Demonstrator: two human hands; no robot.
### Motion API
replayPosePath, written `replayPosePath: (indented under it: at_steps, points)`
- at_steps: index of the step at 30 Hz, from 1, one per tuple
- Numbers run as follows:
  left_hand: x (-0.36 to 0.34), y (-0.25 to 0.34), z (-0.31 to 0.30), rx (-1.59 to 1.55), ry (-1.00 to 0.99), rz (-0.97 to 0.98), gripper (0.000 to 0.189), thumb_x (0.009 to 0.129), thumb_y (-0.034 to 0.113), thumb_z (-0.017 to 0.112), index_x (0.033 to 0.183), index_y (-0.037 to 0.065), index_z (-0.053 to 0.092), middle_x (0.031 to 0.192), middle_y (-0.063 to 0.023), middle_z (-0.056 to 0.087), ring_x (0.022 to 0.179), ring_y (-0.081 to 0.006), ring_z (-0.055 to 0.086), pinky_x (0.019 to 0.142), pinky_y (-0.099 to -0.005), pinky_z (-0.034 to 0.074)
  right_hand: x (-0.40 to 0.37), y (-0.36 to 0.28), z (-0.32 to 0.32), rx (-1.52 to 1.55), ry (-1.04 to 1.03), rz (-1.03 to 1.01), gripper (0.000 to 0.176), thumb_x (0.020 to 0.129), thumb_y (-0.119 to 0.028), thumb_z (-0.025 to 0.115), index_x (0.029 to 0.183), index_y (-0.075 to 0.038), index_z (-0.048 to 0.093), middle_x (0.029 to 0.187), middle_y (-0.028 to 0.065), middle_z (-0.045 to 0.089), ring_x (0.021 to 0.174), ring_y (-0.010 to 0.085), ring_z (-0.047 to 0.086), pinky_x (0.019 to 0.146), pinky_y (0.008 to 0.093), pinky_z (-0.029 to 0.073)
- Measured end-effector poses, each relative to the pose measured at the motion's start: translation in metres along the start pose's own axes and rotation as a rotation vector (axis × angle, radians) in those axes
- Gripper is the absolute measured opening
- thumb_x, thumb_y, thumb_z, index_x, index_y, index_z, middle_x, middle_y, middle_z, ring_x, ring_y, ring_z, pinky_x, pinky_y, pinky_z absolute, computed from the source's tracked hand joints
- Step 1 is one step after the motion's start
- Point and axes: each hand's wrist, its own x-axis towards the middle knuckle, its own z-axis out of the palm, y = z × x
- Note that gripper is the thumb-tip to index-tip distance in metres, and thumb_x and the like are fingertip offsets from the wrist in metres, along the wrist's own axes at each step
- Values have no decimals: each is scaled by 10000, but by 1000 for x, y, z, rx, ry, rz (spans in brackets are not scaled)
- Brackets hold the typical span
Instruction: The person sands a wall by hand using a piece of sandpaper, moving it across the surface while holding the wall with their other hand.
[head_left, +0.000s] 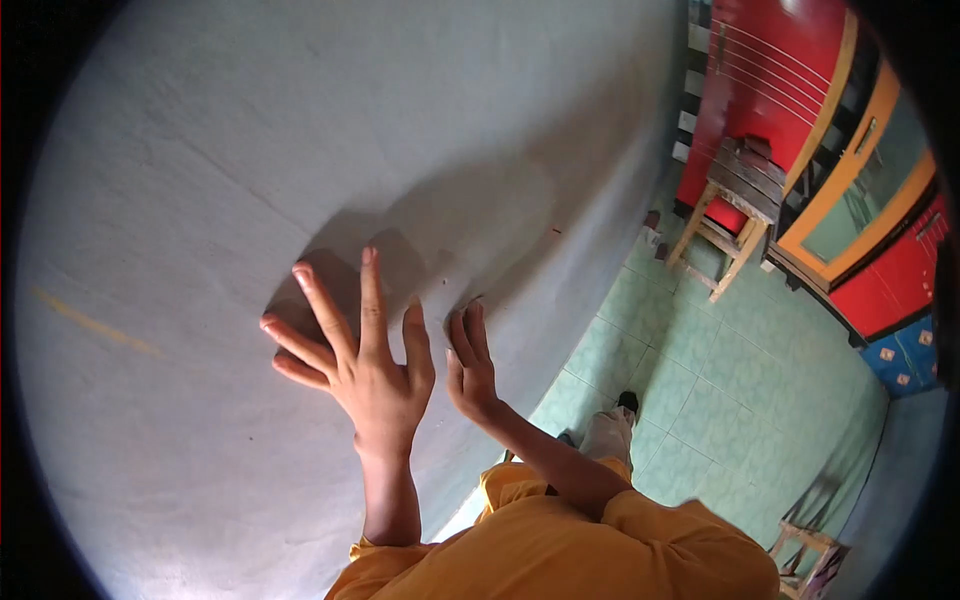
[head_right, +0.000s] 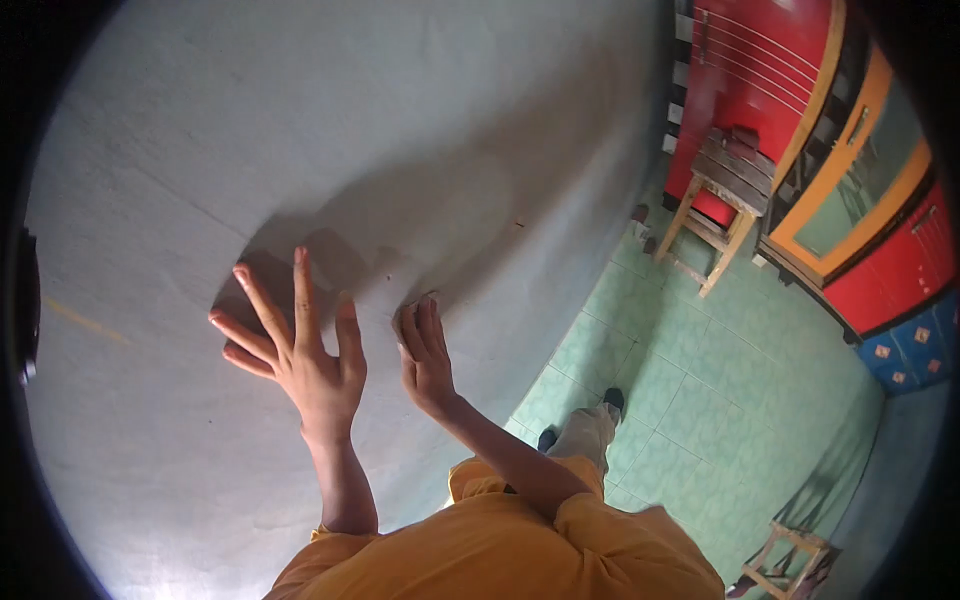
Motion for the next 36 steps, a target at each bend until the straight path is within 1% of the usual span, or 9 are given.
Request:
replayPosePath:
  at_steps: [6,11,16,19,24,29,32,34,36]
  points:
    - [-1,1,0,-40,-31,26,578,921,371,647,1479,337,501,1672,-152,135,1483,-508,-169,1084,-655,-236,142,-27,-34,4,183,-28,502,1077,-216,362,1504,48,351,1570,332,243,1482,497,168,1215,521,175]
    - [-3,-2,1,-54,-22,21,584,909,369,655,1474,351,505,1672,-147,145,1477,-527,-166,1062,-678,-244,-49,9,15,-40,-52,134,507,1087,-222,322,1501,71,332,1565,356,228,1485,486,172,1211,530,176]
    - [-4,0,0,-41,-74,14,572,910,378,655,1464,351,518,1669,-145,160,1476,-532,-159,1052,-686,-251,92,-3,-31,-24,177,155,513,1096,-239,339,1526,37,299,1580,315,240,1486,444,213,1207,465,228]
    - [-5,0,0,-24,-66,20,562,913,381,652,1460,340,527,1667,-146,166,1481,-522,-155,1060,-674,-252,109,3,-30,8,235,133,514,1096,-246,344,1528,29,298,1579,319,237,1486,447,210,1204,466,234]
    - [-7,-3,8,-42,-9,47,569,909,384,660,1461,344,525,1670,-144,157,1479,-527,-157,1058,-684,-245,-40,12,13,-5,16,198,534,1093,-256,304,1514,72,303,1572,348,222,1483,489,174,1211,508,182]
    - [-6,2,7,-7,-51,6,609,896,382,679,1478,345,501,1672,-150,133,1464,-544,-182,1046,-711,-239,141,14,-50,-25,180,142,508,1099,-208,308,1551,19,264,1633,237,181,1521,369,160,1228,436,176]
    - [-1,6,17,-7,-21,0,637,892,383,685,1493,342,479,1673,-165,107,1449,-560,-205,1035,-732,-227,100,16,-29,-3,196,145,517,1096,-213,309,1557,15,251,1630,244,184,1518,380,160,1226,448,183]
    - [0,12,20,-11,-9,-25,650,892,383,686,1502,343,464,1673,-178,84,1438,-571,-221,1025,-745,-221,16,28,-1,-65,43,190,519,1090,-202,308,1547,39,259,1613,295,175,1507,442,142,1220,500,169]
    - [4,19,23,7,-16,-60,663,893,378,684,1512,347,447,1672,-193,54,1430,-577,-233,1012,-755,-222,26,33,-13,-14,32,56,513,1085,-219,339,1491,96,327,1562,366,213,1464,521,194,1198,545,205]
